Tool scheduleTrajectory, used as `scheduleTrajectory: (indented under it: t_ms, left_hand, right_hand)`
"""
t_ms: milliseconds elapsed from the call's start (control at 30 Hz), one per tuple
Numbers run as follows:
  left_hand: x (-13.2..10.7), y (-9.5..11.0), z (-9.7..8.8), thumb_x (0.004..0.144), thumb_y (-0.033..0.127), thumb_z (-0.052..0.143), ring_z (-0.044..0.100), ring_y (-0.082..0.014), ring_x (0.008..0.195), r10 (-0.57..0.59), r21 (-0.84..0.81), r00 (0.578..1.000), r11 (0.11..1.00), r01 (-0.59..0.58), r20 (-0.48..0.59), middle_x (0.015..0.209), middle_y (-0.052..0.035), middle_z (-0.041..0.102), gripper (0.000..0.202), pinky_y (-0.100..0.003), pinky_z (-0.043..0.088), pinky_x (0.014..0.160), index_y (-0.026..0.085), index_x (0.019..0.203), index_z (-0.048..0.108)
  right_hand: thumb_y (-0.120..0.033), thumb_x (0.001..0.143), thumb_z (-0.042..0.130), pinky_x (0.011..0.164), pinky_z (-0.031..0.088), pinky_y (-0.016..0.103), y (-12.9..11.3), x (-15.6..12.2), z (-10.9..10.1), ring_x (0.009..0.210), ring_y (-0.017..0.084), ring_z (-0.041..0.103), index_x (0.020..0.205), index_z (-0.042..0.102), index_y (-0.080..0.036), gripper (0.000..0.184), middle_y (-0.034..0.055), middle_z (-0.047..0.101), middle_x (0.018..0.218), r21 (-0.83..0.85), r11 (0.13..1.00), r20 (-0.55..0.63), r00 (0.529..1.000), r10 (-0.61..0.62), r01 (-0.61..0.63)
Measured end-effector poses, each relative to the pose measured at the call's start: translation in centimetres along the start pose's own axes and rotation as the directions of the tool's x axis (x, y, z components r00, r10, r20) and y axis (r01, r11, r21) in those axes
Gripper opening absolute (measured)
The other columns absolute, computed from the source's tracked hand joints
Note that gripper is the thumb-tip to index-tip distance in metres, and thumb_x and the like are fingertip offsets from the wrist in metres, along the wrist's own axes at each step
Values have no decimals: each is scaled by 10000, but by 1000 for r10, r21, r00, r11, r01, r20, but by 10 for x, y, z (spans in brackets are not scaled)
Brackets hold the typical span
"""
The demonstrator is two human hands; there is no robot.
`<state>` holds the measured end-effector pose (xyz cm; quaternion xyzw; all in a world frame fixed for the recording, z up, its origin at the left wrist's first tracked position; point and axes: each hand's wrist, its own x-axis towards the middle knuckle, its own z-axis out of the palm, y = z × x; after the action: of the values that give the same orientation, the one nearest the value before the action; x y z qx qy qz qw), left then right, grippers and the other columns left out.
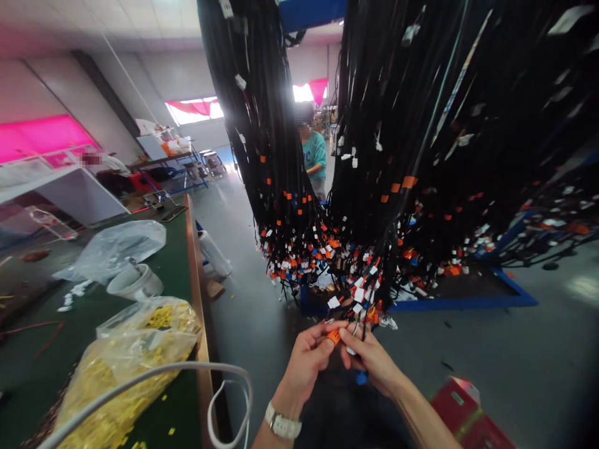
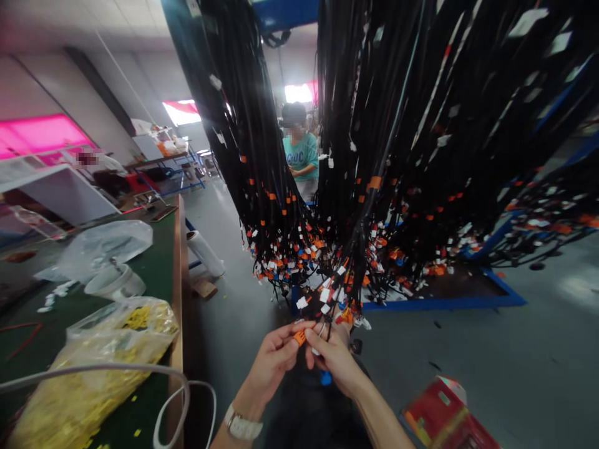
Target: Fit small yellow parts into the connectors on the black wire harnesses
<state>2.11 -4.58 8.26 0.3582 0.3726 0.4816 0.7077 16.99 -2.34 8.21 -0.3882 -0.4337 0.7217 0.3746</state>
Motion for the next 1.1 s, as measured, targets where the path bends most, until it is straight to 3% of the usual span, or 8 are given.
scheduleTrajectory:
  t_ms: [100,200,300,433,600,700,800,1100]
  left_hand:
    - [-1,1,1,775,407,735,168,-40,485,11,71,1000,997,-9,-28,555,46,421,525,-209,117,456,120,1211,675]
    - [-1,2,6,774,414,732,337,-56,493,45,124,997,992,-38,-55,586,2,543,542,-186,252,480,111,1218,667]
    - [-1,2,11,766,420,735,547,-143,618,103,144,991,985,-90,-82,617,-39,618,528,-244,445,642,108,1188,678]
    - [0,1,11,759,420,738,626,-201,741,145,174,978,978,-119,-148,655,-53,645,478,-297,496,764,129,1137,702]
    - [1,4,6,775,470,712,571,-148,606,109,174,989,981,-91,-97,596,-20,599,526,-247,462,622,128,1173,674]
    - [3,3,-1,773,486,714,387,-56,463,46,163,996,986,-34,-75,579,-1,572,577,-179,287,461,120,1213,646]
    - [5,-1,-8,758,487,731,231,-20,443,6,100,995,995,3,-96,573,19,529,598,-183,134,432,114,1216,637]
    - [6,-5,-12,679,431,815,255,-9,457,-57,-185,982,982,23,-182,588,24,521,493,-184,144,457,116,1036,684]
  right_hand:
    - [-601,794,612,381,89,214,1,0,1,347,34,214,1018,621,-130,522,-61,506,420,32,999,20,1000,-5,5]
    - [-552,833,599,391,100,207,3,1,5,342,22,221,991,624,-136,445,-54,528,438,86,996,14,1000,-20,19]
    - [-525,850,596,401,123,200,5,3,9,341,15,222,972,629,-143,402,-51,536,442,149,988,-18,999,-26,29]
    - [-549,823,623,396,129,194,4,6,15,344,17,230,975,639,-147,430,-55,519,439,146,989,-42,999,-15,21]
    - [-586,800,628,389,129,192,4,8,19,351,25,247,977,653,-139,482,-56,499,427,109,994,-96,995,-22,32]
    - [-589,799,628,394,133,192,6,9,20,356,22,246,979,662,-132,492,-51,509,439,116,993,-97,995,-23,34]
    - [-581,810,622,397,136,194,6,13,20,372,23,259,1003,668,-126,496,-41,526,470,119,992,-113,993,-29,42]
    - [-663,778,592,375,194,195,1,15,13,369,30,330,1123,645,-131,636,18,639,643,-35,999,-74,997,-19,16]
